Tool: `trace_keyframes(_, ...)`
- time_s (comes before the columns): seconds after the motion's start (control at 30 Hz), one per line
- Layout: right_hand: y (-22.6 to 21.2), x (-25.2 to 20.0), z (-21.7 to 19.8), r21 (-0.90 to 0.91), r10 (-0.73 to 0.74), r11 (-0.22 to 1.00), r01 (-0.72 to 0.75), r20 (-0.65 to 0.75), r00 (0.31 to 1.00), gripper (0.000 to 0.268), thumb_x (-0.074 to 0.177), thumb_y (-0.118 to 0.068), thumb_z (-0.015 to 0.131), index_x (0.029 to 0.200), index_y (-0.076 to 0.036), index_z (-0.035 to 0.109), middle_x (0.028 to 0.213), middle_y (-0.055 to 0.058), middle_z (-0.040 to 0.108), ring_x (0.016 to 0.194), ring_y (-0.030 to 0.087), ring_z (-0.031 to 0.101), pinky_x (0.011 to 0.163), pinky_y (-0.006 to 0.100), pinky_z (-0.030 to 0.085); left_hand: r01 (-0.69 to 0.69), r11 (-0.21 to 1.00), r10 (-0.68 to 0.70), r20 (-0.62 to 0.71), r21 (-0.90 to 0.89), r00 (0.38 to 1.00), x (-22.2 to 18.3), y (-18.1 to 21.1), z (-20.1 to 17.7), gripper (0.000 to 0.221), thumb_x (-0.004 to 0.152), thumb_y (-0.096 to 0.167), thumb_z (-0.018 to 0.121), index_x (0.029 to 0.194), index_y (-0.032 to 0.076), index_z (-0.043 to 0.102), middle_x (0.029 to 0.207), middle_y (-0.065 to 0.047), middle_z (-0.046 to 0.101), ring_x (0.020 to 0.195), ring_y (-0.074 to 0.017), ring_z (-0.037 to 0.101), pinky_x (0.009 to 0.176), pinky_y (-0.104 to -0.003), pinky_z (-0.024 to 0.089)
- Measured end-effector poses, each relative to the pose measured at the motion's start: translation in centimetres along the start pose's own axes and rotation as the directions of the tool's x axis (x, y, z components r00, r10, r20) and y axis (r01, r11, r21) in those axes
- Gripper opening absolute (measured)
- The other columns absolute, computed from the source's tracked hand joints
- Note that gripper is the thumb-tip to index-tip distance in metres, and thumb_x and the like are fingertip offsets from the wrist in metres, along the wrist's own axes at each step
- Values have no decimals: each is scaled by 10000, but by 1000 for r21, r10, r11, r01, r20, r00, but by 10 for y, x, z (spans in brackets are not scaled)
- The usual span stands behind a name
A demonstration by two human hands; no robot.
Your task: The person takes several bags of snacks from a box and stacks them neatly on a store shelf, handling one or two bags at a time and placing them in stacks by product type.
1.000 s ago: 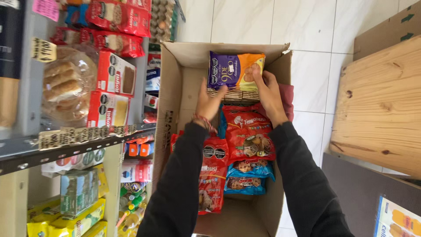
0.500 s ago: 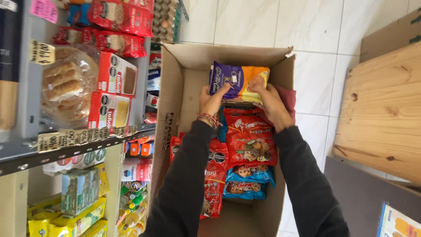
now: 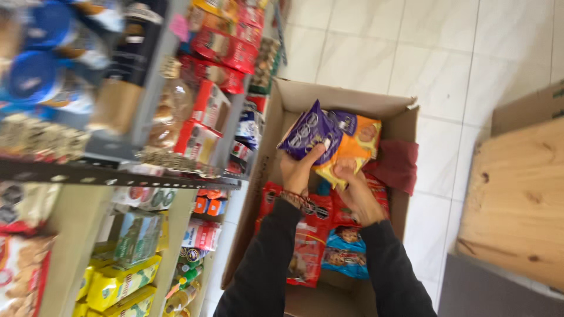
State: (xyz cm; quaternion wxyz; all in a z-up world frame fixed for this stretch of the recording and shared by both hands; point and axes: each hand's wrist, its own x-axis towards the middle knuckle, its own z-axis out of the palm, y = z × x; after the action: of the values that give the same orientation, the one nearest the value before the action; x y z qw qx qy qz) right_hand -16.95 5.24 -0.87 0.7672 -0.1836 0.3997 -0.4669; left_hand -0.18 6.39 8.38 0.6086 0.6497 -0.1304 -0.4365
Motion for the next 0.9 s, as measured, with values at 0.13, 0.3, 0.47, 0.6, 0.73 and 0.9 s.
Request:
trace_keyframes(0.13, 35, -2, -18, 81, -91, 995, 62, 423, 901, 142, 1204, -451, 896, 1194, -344, 803, 1169, 7, 776, 1079, 243, 828, 1051, 443, 690, -215, 968, 213, -32, -133, 977, -45, 68, -41, 1075, 800, 248, 1228, 1714, 20, 711, 1635, -283, 817, 1616, -396, 740, 1406, -601, 550)
trace_keyframes(0.3, -23, -66, 111, 110, 61, 988, -110, 375, 925, 1356, 888, -1184, 532, 1686, -106, 728, 1587, 216, 823, 1434, 470, 831, 1251, 697, 653, -324, 922, 327, -21, -211, 945, -65, 96, -107, 999, 778, 110, 1206, 1649, -11, 731, 1502, -245, 835, 1439, -370, 768, 1295, -608, 613)
trace_keyframes(0.47, -11, -49, 174, -259, 78, 962, 88, 568, 819, 1397, 903, -1015, 620, 1931, -72, 542, 1801, 276, 712, 1608, 483, 720, 1271, 695, 629, -369, 929, 371, -68, 32, 926, -118, 188, -162, 1027, 621, 325, 1245, 1488, 50, 767, 1343, -262, 915, 1319, -458, 908, 1194, -600, 694)
trace_keyframes(0.6, 8, -86, 257, -283, -13, 918, 278, 679, 734, 579, 1299, -456, 668, 1646, -1, 758, 1558, 276, 869, 1412, 442, 866, 1230, 653, 693, -360, 917, 387, -175, 170, 905, -151, 248, -204, 999, 678, 426, 1202, 1514, 175, 716, 1292, -174, 943, 1286, -360, 934, 1155, -526, 703)
trace_keyframes(0.73, 10, -136, 337, -233, -37, 921, 312, 745, 666, 485, 1338, -422, 645, 1571, -24, 797, 1547, 200, 878, 1431, 347, 849, 1320, 613, 643, -300, 930, 331, -132, 211, 934, -192, 309, -253, 1028, 768, 506, 1107, 1607, 230, 582, 1430, -265, 910, 1460, -467, 859, 1275, -602, 663)
trace_keyframes(0.9, 32, -202, 400, -285, 73, 931, 230, 760, 646, 588, 1310, -467, 611, 1728, -71, 731, 1714, 201, 789, 1548, 375, 766, 1377, 640, 572, -374, 916, 393, -134, 146, 910, -248, 357, -326, 996, 786, 488, 1099, 1609, 169, 639, 1465, -282, 897, 1491, -486, 842, 1272, -600, 661)
